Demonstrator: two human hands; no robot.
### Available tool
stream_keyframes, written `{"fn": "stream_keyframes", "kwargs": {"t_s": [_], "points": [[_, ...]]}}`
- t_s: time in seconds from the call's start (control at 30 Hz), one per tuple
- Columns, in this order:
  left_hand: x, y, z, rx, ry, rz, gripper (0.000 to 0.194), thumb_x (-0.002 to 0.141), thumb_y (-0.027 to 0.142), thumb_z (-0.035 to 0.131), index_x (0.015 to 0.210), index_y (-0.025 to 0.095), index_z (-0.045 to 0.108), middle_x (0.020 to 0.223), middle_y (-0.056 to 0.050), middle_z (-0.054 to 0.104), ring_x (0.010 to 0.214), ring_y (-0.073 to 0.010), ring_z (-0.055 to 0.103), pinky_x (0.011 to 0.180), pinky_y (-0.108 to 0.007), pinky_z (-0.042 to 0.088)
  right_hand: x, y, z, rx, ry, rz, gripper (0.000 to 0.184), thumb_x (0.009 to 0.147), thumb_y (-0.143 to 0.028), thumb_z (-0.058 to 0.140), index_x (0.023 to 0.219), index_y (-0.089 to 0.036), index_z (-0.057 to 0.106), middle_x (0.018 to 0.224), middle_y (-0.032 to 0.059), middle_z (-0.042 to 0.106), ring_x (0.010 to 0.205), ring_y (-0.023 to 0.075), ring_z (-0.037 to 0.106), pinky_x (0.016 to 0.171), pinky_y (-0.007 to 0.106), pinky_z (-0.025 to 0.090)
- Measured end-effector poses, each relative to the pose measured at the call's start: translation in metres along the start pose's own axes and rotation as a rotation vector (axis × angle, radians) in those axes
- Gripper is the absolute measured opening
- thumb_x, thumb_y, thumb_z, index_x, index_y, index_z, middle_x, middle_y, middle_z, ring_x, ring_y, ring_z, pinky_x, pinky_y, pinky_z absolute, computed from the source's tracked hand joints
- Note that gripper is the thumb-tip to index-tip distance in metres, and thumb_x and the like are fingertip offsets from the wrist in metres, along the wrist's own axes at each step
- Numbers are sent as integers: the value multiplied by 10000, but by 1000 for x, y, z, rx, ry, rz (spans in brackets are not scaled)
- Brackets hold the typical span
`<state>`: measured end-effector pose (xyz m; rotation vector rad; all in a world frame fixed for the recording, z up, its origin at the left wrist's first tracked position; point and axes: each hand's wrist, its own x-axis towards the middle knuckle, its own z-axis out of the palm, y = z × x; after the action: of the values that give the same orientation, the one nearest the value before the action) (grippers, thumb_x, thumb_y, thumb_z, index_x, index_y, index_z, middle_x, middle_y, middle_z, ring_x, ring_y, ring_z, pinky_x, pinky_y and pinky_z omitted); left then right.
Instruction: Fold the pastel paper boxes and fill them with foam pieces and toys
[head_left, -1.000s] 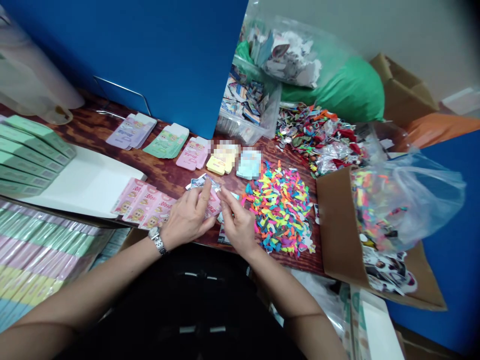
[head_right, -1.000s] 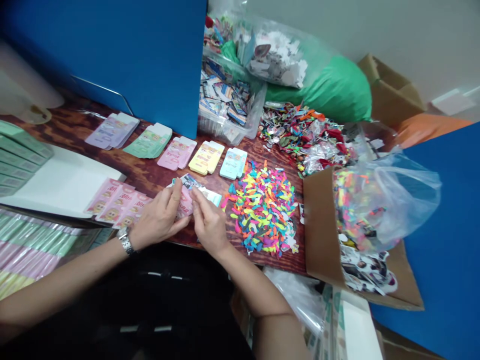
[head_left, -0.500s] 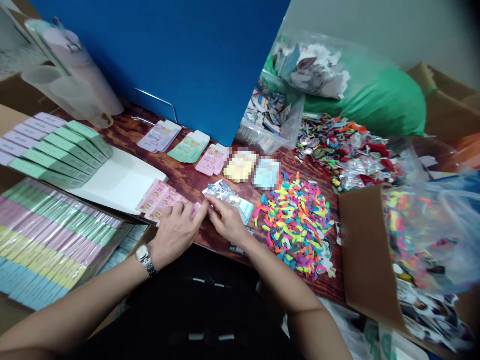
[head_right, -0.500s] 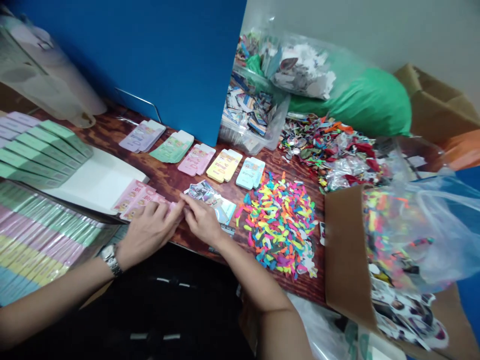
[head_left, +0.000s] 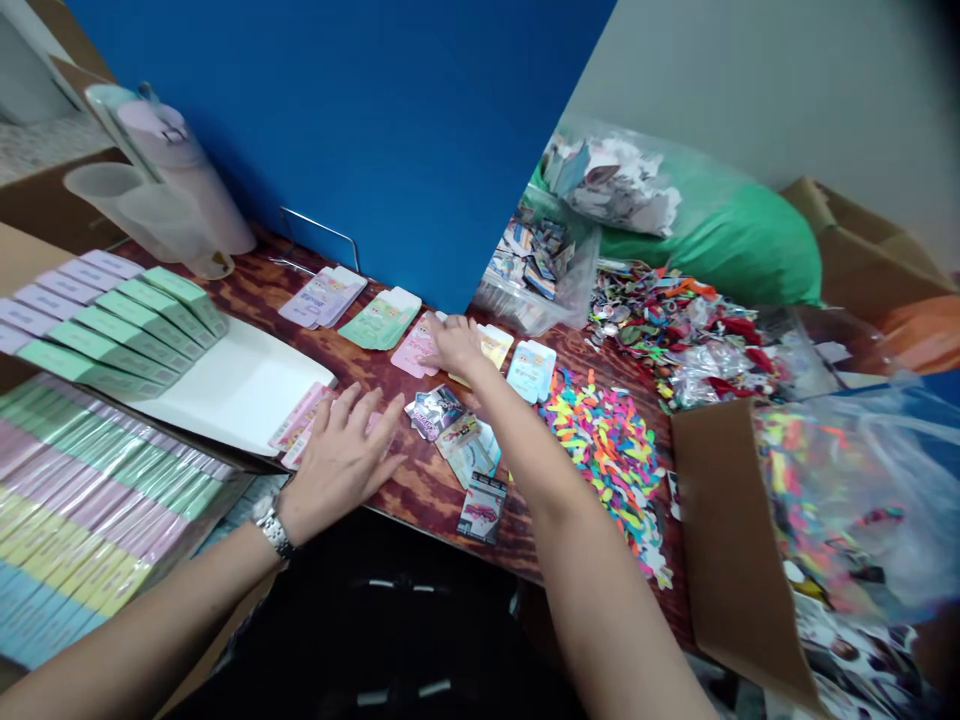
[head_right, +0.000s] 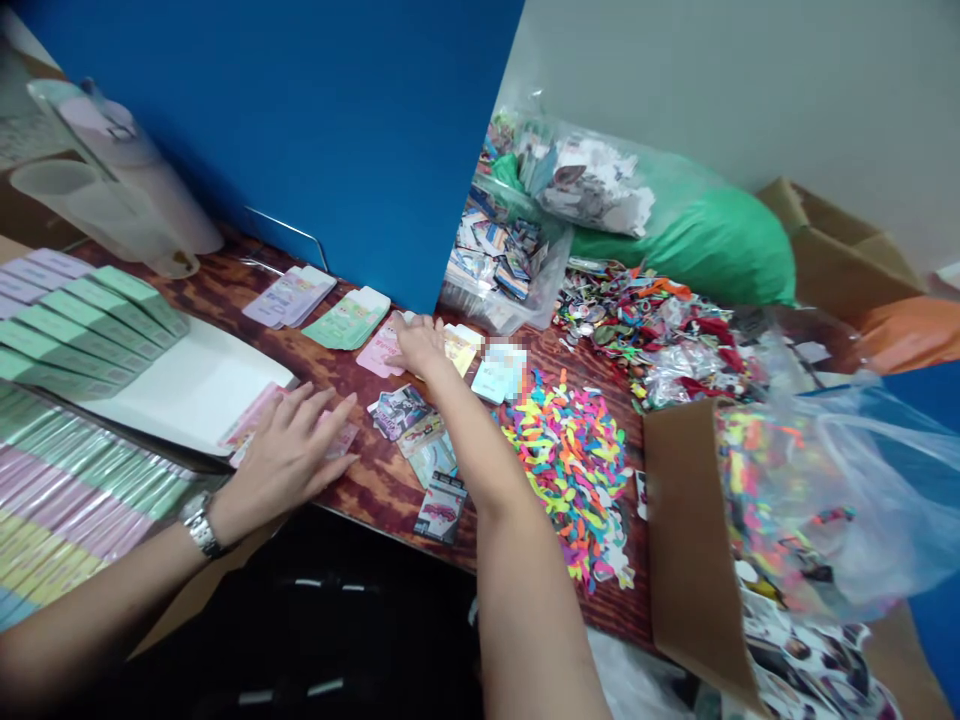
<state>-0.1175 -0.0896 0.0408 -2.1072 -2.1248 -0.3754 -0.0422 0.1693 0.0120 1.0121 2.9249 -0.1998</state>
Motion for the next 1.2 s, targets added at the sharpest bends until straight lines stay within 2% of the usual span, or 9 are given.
{"fn": "stream_keyframes", "kwargs": {"t_s": [0.13,0.27,0.37,0.5,0.7,0.8,0.9,1.07,1.2], "points": [[32,-8,-2,-167,139,-27,757,912,434,564,1520,112,249,1385,-242,478,1307,-370,438,1073,-547,395,-24,-6,-17,144,302,-39,402,963,-240,521,1352,-148,566,1165,162,654,1149,291,487,1063,460,368],[60,1,5,-212,232,-82,989,857,587,587,1529,17,137,1398,-304,437,1294,-412,445,1030,-538,419,-80,-15,-34,430,564,-93,309,970,-242,505,1247,-207,637,1006,96,687,1148,262,487,1064,435,407],[67,21,13,-164,219,-102,1051,841,605,585,1520,-44,113,1309,-335,502,1209,-442,508,995,-583,415,-123,-24,-41,576,597,-88,291,964,-251,530,1237,-244,632,929,61,681,1188,228,512,1087,412,430],[65,43,21,-141,248,-66,926,848,523,589,1469,-79,257,1179,-308,583,1110,-428,581,1035,-616,371,-161,-29,-43,673,640,1,238,950,-266,564,1173,-247,646,936,50,676,1231,190,537,1049,340,492],[61,59,21,-419,211,-96,641,829,369,632,1376,109,422,1199,-167,641,1000,-304,682,799,-375,553,-199,-21,-35,493,793,82,285,955,-334,559,1216,-243,628,1274,110,611,1231,224,565,1062,407,492],[60,65,17,-494,215,-109,773,794,359,675,1453,162,323,1288,-151,605,999,-282,694,746,-337,565,-211,-19,-24,414,774,85,264,948,-322,567,1174,-233,671,1342,140,572,1248,261,556,1066,446,477],[58,68,16,-519,199,11,792,799,310,660,1480,201,270,1316,-142,583,1050,-267,674,764,-327,569,-220,-22,-18,478,695,52,256,963,-286,535,1171,-241,677,1324,123,589,1216,240,581,1042,417,495],[54,67,22,-490,201,169,589,807,258,653,1341,212,410,1198,-108,616,1075,-251,649,822,-328,559,-226,-24,-26,828,684,97,340,997,-318,474,1316,-241,565,1241,69,655,1160,184,622,999,332,520],[50,68,23,-465,175,193,605,804,249,656,1347,213,390,1208,-112,612,1077,-251,642,848,-346,552,-219,-15,-31,1163,576,208,262,988,-374,482,1096,-220,664,1056,33,719,969,167,683,857,292,568]]}}
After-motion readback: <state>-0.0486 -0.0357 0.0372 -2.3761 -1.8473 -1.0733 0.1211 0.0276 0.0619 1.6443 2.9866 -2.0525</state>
